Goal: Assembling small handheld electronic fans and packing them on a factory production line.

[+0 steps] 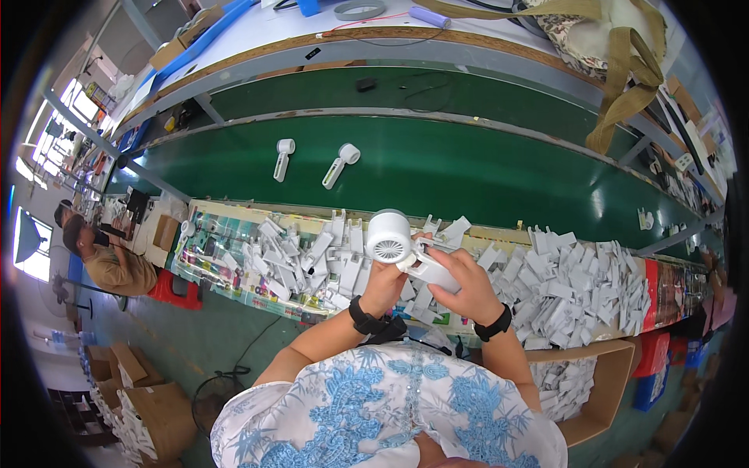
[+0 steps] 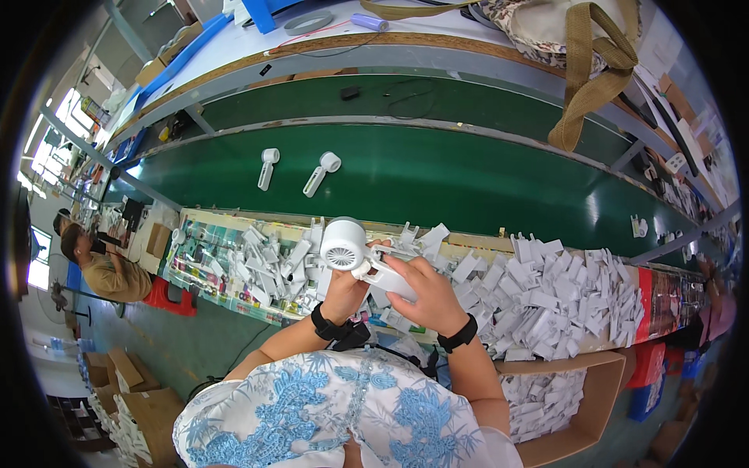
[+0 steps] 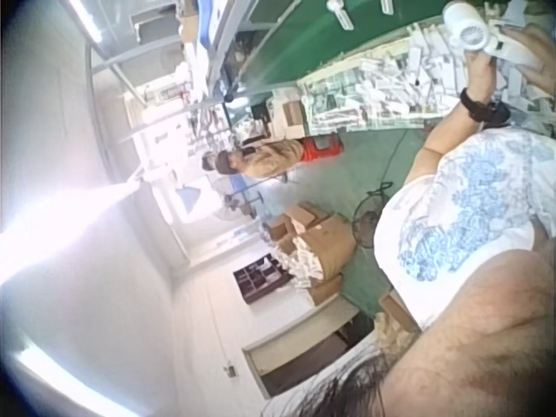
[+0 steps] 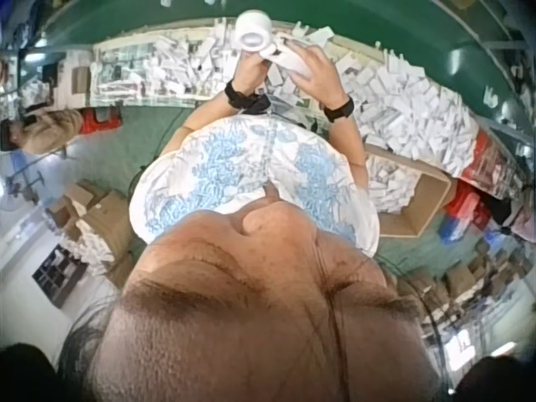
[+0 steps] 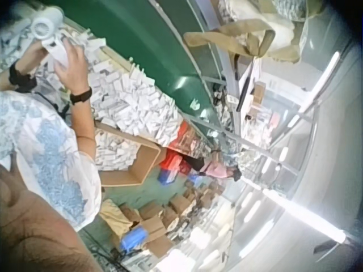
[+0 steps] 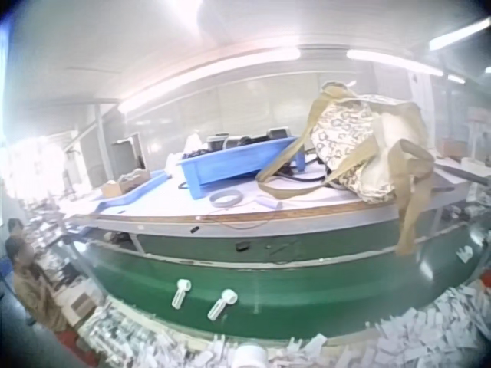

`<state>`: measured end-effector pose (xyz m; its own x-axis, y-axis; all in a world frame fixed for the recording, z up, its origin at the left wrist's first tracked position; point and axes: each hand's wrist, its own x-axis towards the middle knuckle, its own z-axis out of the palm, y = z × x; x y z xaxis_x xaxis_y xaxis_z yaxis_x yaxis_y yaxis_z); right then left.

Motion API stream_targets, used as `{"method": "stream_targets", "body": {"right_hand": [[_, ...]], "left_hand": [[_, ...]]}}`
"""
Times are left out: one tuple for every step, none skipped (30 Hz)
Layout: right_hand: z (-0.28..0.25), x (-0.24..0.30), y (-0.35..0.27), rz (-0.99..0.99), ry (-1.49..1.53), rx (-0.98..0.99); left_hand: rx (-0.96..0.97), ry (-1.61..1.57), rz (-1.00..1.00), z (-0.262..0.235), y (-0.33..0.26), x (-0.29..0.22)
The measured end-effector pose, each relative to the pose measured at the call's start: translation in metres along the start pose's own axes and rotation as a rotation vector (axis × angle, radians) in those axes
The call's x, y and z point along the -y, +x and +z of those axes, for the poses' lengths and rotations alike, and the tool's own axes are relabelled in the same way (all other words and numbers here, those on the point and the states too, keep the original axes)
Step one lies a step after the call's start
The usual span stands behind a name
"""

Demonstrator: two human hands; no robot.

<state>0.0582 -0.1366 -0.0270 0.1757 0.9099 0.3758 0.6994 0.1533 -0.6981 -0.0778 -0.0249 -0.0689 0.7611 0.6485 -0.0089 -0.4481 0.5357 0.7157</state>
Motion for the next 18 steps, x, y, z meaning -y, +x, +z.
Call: {"method": "stream_targets", "body": {"right_hand": [[0.0,0.0,0.0,-0.003,0.0,0.01],[0.0,0.0,-0.001,0.0,0.0,0.009],[0.001,0.0,-0.001,0.016,-0.004,0.013],[0.002,0.001,-0.002,0.031,-0.008,0.017],[0.003,0.002,-0.002,0.032,-0.007,0.016],[0.003,0.003,-0.002,0.055,0.022,0.013],[0.003,0.004,-0.002,0.078,0.051,0.011],[0.003,0.006,-0.002,0.077,0.052,0.011],[0.003,0.007,-0.001,0.101,0.064,0.011],[0.002,0.007,-0.001,0.125,0.076,0.011],[0.002,0.006,-0.001,0.126,0.075,0.01],[0.003,0.004,-0.002,0.101,0.077,0.005],[0.004,0.002,-0.002,0.077,0.079,-0.001],[0.002,0.001,-0.001,0.076,0.079,-0.001],[0.0,0.001,0.0,0.06,0.031,0.007],[-0.002,0.001,0.001,0.044,-0.018,0.014],[-0.003,0.001,0.002,0.043,-0.016,0.016],[-0.005,0.002,0.003,0.052,-0.036,0.04]], "left_hand": [[0.002,-0.001,-0.003,0.002,0.0,-0.001],[0.003,-0.009,0.005,0.004,0.0,-0.002],[0.004,-0.017,0.016,0.007,0.0,-0.004],[0.005,-0.016,0.015,0.009,0.0,-0.004],[0.012,-0.032,0.026,0.011,0.0,-0.005],[0.017,-0.048,0.04,0.012,-0.001,-0.004],[0.016,-0.048,0.041,0.012,0.0,-0.004],[0.018,-0.04,0.041,0.011,0.0,-0.004],[0.02,-0.033,0.04,0.01,0.001,-0.003],[0.021,-0.033,0.04,0.011,0.001,-0.003],[0.019,-0.029,0.052,0.012,0.001,-0.002],[0.016,-0.025,0.065,0.012,0.0,-0.002],[0.016,-0.024,0.065,0.011,0.001,-0.002],[0.019,-0.014,0.061,0.01,0.001,-0.001],[0.02,-0.004,0.057,0.01,0.001,-0.001],[0.017,-0.003,0.057,0.009,0.001,-0.001],[0.023,0.005,0.056,0.008,0.0,-0.002],[0.031,0.013,0.053,0.008,0.0,-0.002]]}}
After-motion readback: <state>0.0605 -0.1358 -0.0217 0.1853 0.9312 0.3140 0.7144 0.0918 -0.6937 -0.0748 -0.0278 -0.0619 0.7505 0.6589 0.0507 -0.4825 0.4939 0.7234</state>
